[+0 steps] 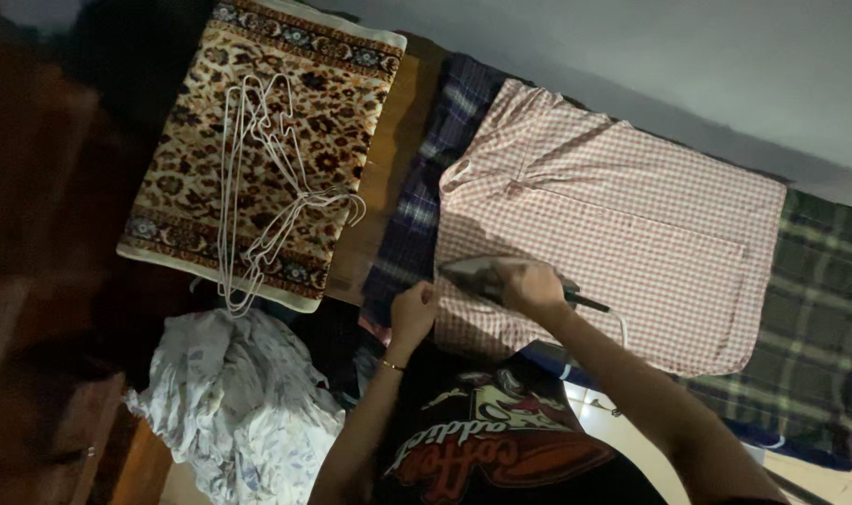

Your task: The person irons a red-and-white checkered shirt on a wooden table covered with a plaid cloth. They smooth the fabric, use an electric iron to press the shirt, and then place a hanger into the garment.

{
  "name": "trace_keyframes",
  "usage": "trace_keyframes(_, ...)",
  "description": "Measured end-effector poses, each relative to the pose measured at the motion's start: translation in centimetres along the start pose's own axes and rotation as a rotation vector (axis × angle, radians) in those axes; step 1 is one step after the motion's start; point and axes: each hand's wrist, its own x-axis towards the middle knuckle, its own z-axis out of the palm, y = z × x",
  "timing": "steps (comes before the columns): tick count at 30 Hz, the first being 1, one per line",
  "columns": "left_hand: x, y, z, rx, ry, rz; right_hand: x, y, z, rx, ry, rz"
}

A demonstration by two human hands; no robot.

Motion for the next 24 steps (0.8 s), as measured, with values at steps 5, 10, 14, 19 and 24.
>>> trace_keyframes(5, 0.4, -1.1, 0.6, 0.028, 0.023, 0.028, 5.2, 4.1, -2.0, -0.058, 0.128, 0.113)
trace_keyframes(10, 0.1, -1.1, -0.1, -0.019, 0.051, 0.134, 9.0, 6.2, -7.3, 0.06, 0.239, 0.327)
trace_keyframes(14, 0.1, -1.8, -0.2, 0.052, 0.091, 0.254, 7.3, 4.4, -7.6, 0.131, 0.216, 0.372)
trace_keyframes(19, 0.1, -0.9, -1.2, 0.06, -0.035, 0.04, -0.3, 0.3, -3.4, 0.182, -0.027, 0.306)
trace_keyframes(24, 1.0, -1.6, -1.1, 0.165, -0.068, -0.016, -8.7, 1.5, 0.1, 0.061, 0.082, 0.268)
